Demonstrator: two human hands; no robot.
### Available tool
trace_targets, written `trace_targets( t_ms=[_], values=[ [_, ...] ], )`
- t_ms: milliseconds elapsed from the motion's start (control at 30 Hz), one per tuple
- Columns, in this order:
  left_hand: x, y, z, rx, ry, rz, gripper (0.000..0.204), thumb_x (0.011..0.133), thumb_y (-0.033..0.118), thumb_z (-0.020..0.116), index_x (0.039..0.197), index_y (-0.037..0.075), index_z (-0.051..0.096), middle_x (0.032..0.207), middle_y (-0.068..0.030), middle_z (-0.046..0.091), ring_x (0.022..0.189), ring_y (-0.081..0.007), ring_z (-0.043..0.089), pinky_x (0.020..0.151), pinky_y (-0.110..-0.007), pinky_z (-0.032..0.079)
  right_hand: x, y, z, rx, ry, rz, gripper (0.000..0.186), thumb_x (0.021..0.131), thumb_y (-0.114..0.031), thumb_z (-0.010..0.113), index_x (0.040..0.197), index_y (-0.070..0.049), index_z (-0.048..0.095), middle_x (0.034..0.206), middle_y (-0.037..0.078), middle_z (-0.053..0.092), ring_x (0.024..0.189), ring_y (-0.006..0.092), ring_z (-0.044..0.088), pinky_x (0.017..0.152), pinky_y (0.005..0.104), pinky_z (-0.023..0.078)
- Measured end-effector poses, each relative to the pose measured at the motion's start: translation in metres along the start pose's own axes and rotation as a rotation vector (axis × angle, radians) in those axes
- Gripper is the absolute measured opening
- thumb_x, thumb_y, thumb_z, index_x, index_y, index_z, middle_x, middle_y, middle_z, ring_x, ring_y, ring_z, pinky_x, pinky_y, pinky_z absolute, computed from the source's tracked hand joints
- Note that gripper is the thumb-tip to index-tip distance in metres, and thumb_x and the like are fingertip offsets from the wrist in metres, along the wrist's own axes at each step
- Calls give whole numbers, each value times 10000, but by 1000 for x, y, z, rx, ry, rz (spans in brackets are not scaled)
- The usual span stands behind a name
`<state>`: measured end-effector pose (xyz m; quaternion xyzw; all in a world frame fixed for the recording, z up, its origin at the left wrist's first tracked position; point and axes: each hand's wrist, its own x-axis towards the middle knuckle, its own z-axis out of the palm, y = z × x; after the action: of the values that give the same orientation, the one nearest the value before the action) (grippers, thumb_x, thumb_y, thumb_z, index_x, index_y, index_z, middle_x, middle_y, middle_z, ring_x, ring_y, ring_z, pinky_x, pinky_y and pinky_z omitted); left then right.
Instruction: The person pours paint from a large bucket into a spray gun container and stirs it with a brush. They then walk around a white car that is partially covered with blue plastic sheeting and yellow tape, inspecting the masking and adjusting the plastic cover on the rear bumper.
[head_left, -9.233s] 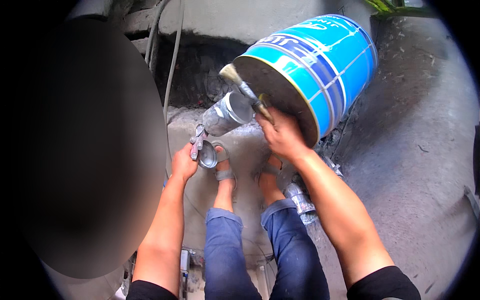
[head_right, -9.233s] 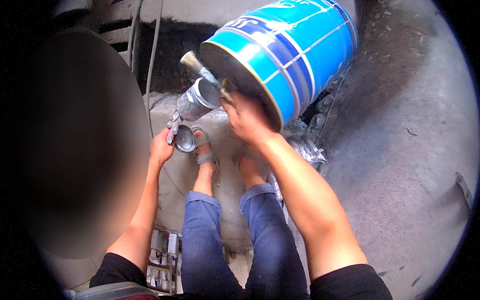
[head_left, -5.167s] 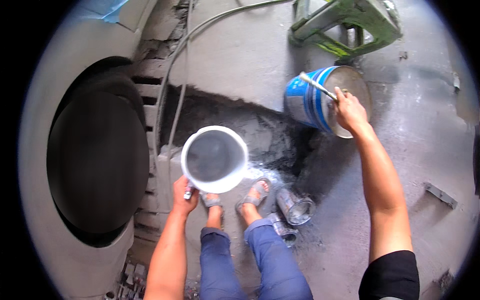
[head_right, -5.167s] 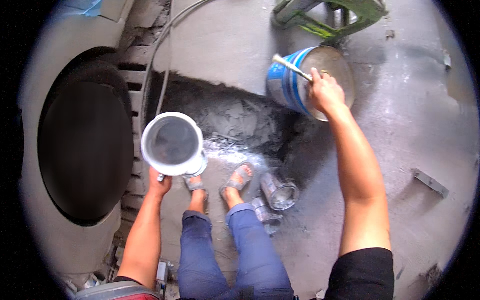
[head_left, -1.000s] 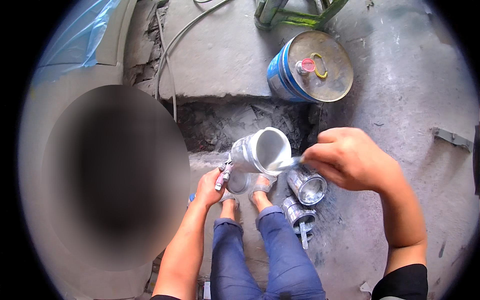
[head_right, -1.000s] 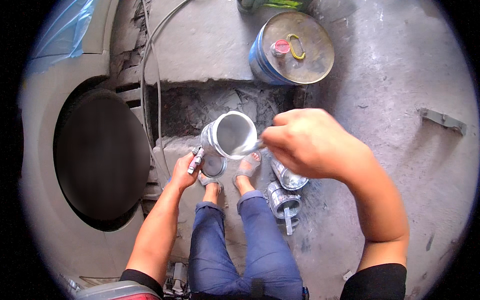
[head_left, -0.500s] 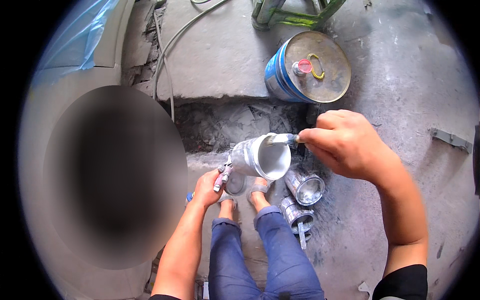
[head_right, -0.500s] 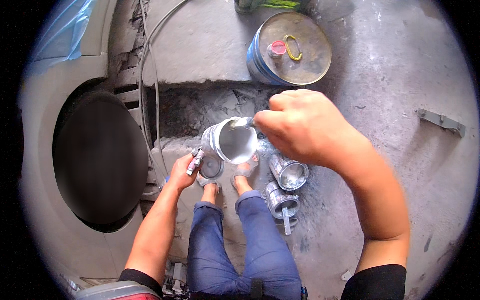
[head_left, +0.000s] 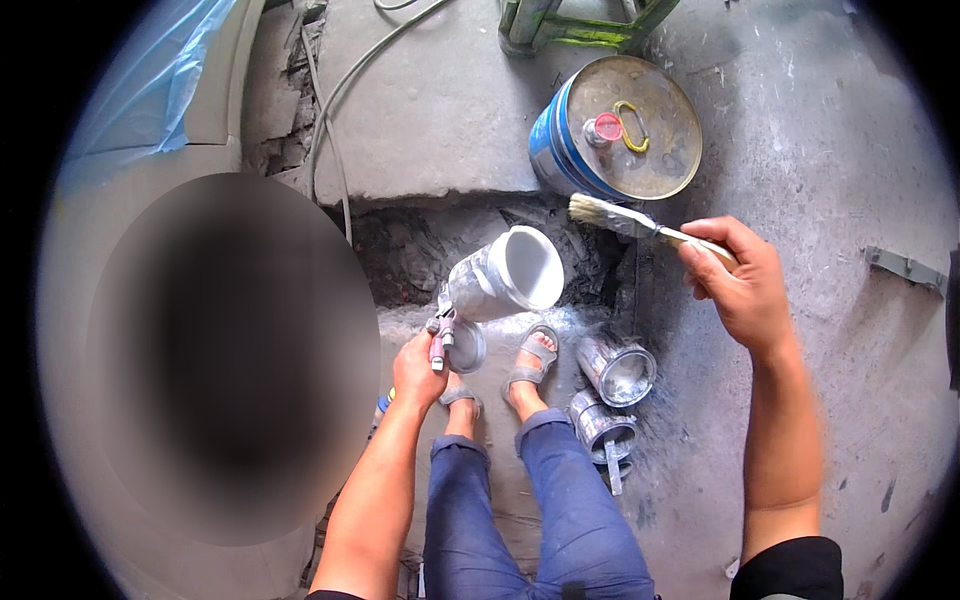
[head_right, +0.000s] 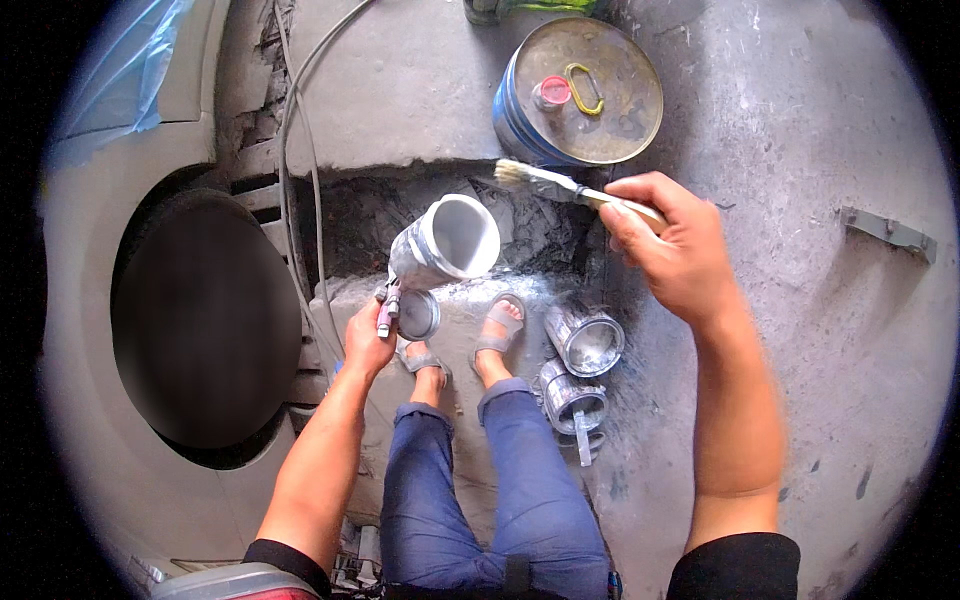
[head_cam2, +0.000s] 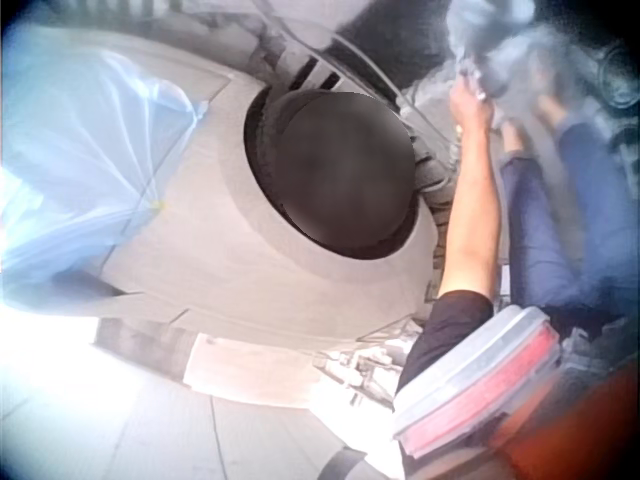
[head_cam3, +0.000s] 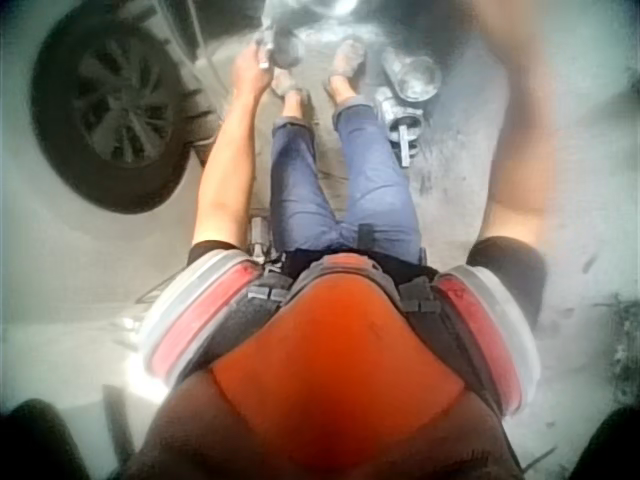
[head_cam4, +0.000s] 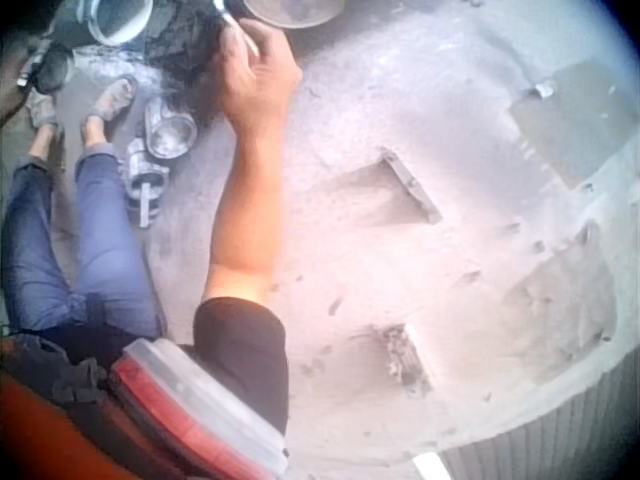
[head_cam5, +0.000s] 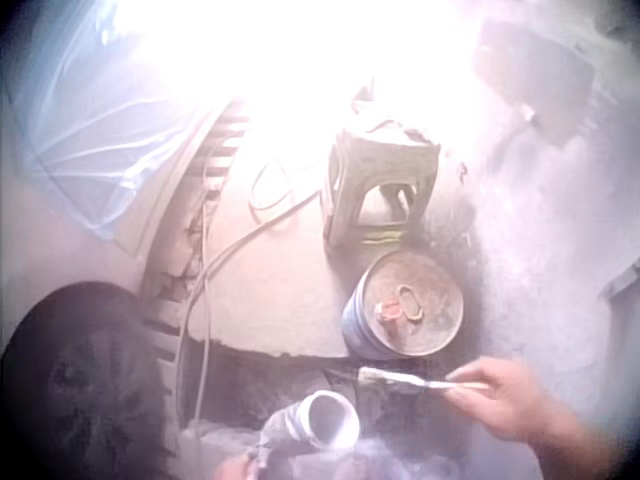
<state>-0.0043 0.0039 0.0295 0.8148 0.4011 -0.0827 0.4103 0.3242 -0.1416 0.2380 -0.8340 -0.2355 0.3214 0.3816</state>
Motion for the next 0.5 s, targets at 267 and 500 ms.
trace_targets(
  t_ms=[267, 500],
  values=[
    [10, 22, 6, 59, -77, -217, 228, 793, 185, 550, 1000, 90, 562, 856, -225, 609, 836, -428, 562, 695, -489, 439, -36, 33, 58, 322, 414, -130, 167, 801, -85, 668, 932, -3, 607, 791, 34, 620, 684, 68, 544, 589, 200, 438],
    [11, 33, 12, 87, -122, -291, 234, 812, 228, 507, 989, 87, 569, 887, -236, 608, 873, -434, 559, 739, -504, 435, -24, 30, 115, -22, 324, -661, 196, 704, -74, 704, 863, -47, 592, 771, 88, 621, 642, 250, 599, 571, 339, 486]
  ],
)
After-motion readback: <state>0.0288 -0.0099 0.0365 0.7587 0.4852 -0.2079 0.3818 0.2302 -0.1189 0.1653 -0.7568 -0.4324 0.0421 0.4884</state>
